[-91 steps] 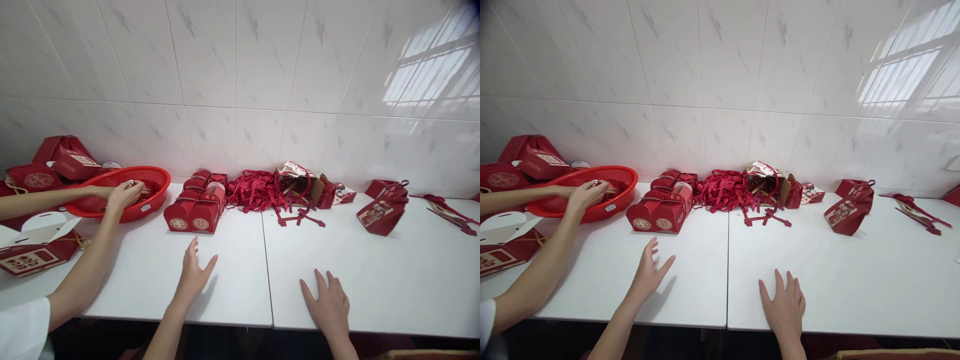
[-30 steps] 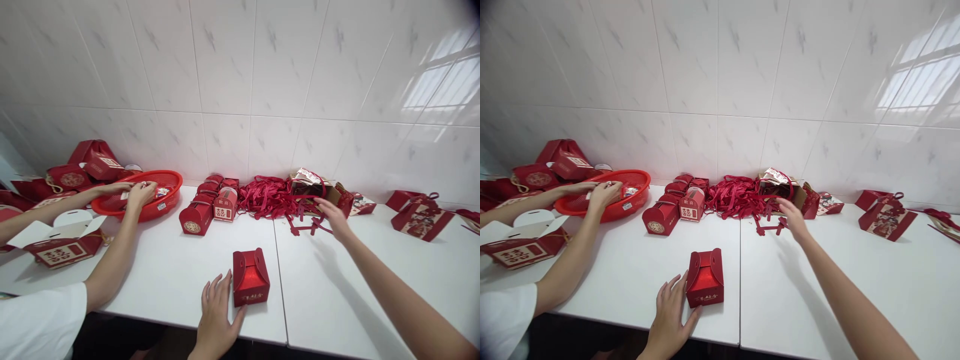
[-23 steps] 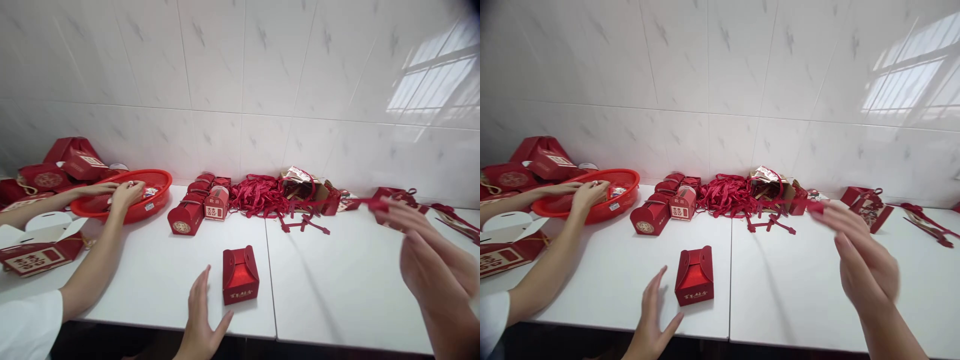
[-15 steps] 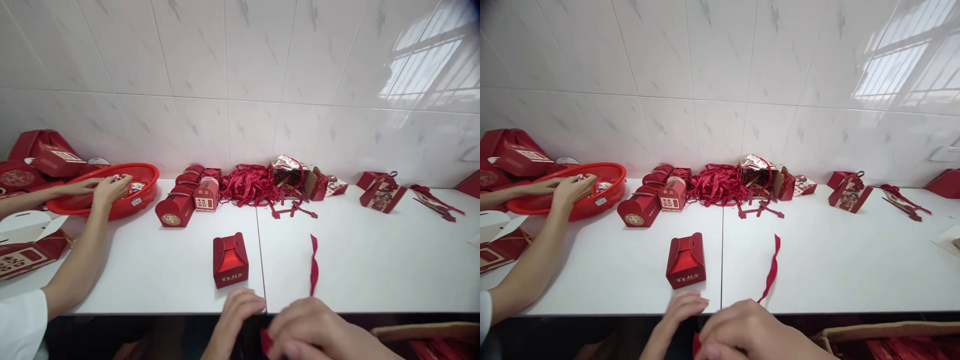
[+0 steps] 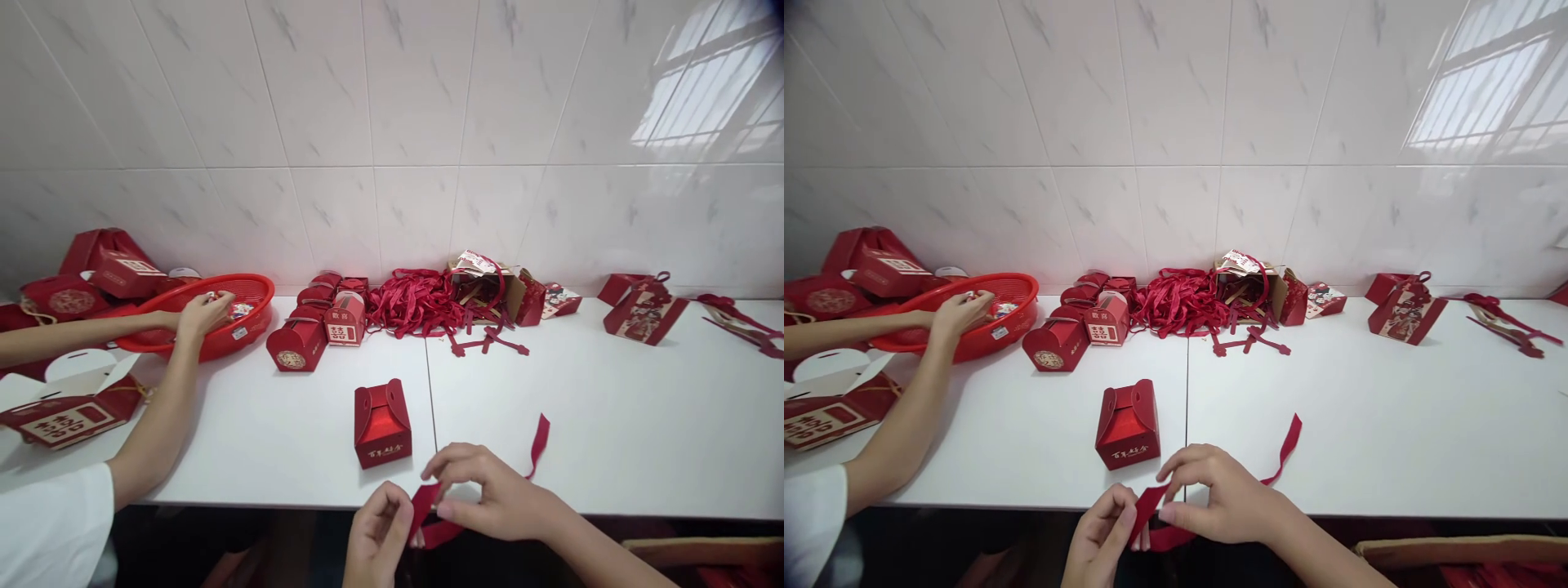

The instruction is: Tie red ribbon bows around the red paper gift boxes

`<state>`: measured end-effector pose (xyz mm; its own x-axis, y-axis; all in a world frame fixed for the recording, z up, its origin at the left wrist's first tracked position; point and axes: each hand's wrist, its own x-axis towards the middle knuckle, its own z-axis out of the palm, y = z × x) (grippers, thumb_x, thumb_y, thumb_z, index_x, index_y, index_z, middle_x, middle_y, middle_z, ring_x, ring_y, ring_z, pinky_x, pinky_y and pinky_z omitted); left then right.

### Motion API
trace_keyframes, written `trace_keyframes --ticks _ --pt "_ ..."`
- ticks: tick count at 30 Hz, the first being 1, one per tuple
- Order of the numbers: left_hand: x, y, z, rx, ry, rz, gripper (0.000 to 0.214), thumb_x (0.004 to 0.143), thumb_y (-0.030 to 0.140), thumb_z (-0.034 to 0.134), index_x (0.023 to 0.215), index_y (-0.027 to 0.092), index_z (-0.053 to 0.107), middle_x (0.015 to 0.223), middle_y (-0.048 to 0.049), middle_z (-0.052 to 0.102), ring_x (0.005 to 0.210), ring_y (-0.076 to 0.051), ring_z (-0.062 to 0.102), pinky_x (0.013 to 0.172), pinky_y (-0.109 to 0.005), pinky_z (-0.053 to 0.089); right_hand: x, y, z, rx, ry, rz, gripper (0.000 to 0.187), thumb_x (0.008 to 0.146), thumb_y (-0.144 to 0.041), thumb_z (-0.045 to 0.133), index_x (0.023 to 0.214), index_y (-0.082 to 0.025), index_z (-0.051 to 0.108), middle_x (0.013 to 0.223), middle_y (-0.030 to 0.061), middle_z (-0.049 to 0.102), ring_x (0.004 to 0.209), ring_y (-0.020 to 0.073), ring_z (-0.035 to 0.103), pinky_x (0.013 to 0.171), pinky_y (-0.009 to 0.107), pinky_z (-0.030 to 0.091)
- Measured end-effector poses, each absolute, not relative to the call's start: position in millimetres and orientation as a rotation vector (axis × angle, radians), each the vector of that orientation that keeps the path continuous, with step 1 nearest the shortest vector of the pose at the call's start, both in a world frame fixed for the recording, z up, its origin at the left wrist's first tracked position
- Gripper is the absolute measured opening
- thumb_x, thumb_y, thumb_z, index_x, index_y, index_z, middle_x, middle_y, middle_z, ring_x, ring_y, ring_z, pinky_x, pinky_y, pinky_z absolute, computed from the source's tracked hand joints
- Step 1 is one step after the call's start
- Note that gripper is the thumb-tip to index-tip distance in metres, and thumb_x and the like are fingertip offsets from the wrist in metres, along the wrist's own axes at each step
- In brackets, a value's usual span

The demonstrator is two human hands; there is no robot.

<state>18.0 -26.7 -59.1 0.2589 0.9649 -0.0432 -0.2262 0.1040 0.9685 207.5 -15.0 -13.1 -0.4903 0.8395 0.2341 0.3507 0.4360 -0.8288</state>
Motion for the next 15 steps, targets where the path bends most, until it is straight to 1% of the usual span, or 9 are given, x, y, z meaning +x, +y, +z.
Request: trace_keyframes --ticks 2,3,5,7,11,13,15 --pt "22.7 -24.8 -53.9 1.107 0.963 1.122 0.035 0.077 0.049 0.062 0.065 0.018 0.053 0.055 0.0025 0.049 0.054 -0.012 0.046 0.056 -0.023 0.037 204.7 -11.4 -21.4 -0.999 -1.926 1.017 0.026 0.074 -0.038 0.071 0.096 -0.023 0.071 0.113 0.0078 0.065 0.105 0.0216 0.059 0.092 0.034 0.044" --pt "25.6 -23.9 -52.3 1.123 0.998 1.134 0.035 0.076 0.049 0.063 0.065 0.018 0.054 0.056 0.0022 0.049 0.055 -0.012 0.047 0.057 -0.023 0.038 202.8 -10.5 -25.4 -0.996 -1.85 1.051 0.025 0.073 -0.037 0.072 0.093 -0.023 0.073 0.113 0.0078 0.065 0.106 0.0223 0.059 0.093 0.034 0.045" --pt "31.7 -22.4 -51.0 1.158 1.052 1.15 0.035 0.075 0.049 0.063 0.064 0.017 0.055 0.055 0.0021 0.05 0.055 -0.012 0.048 0.058 -0.023 0.039 199.0 -9.6 -31.6 -0.993 -1.68 1.117 0.016 0.075 -0.035 0.07 0.085 -0.023 0.075 0.106 0.0075 0.068 0.099 0.0216 0.062 0.089 0.034 0.047" --pt "37.3 -21.5 -51.3 1.169 1.087 1.166 0.036 0.075 0.05 0.063 0.065 0.017 0.056 0.054 0.0028 0.049 0.053 -0.011 0.046 0.056 -0.022 0.038 196.5 -8.9 -33.9 -0.994 -1.538 1.171 0.013 0.077 -0.034 0.069 0.081 -0.023 0.076 0.098 0.0075 0.07 0.091 0.0212 0.064 0.083 0.033 0.048" --pt "44.2 -19.7 -52.4 1.165 1.099 1.143 0.037 0.073 0.053 0.064 0.07 0.016 0.06 0.057 0.003 0.049 0.051 -0.009 0.042 0.051 -0.021 0.034 198.5 -5.2 -30.6 -1.008 -1.27 1.343 0.016 0.075 -0.036 0.07 0.07 -0.021 0.073 0.084 0.0057 0.07 0.082 0.0193 0.062 0.077 0.032 0.046" --pt "44.8 -18.1 -53.9 1.198 1.075 1.052 0.04 0.073 0.054 0.063 0.068 0.015 0.061 0.055 0.0026 0.048 0.051 -0.009 0.039 0.051 -0.021 0.031 201.9 -2.4 -29.6 -1.024 -1.105 1.414 0.02 0.077 -0.037 0.068 0.067 -0.02 0.07 0.078 0.0039 0.068 0.077 0.0171 0.059 0.075 0.031 0.043" --pt "43.5 -16.1 -58.4 1.246 1.026 0.92 0.045 0.074 0.057 0.061 0.066 0.013 0.062 0.052 0.0026 0.046 0.05 -0.008 0.035 0.05 -0.021 0.028 205.6 0.7 -31.2 -1.022 -0.971 1.453 0.022 0.079 -0.037 0.067 0.068 -0.019 0.067 0.077 0.0033 0.066 0.076 0.0159 0.057 0.075 0.031 0.042"
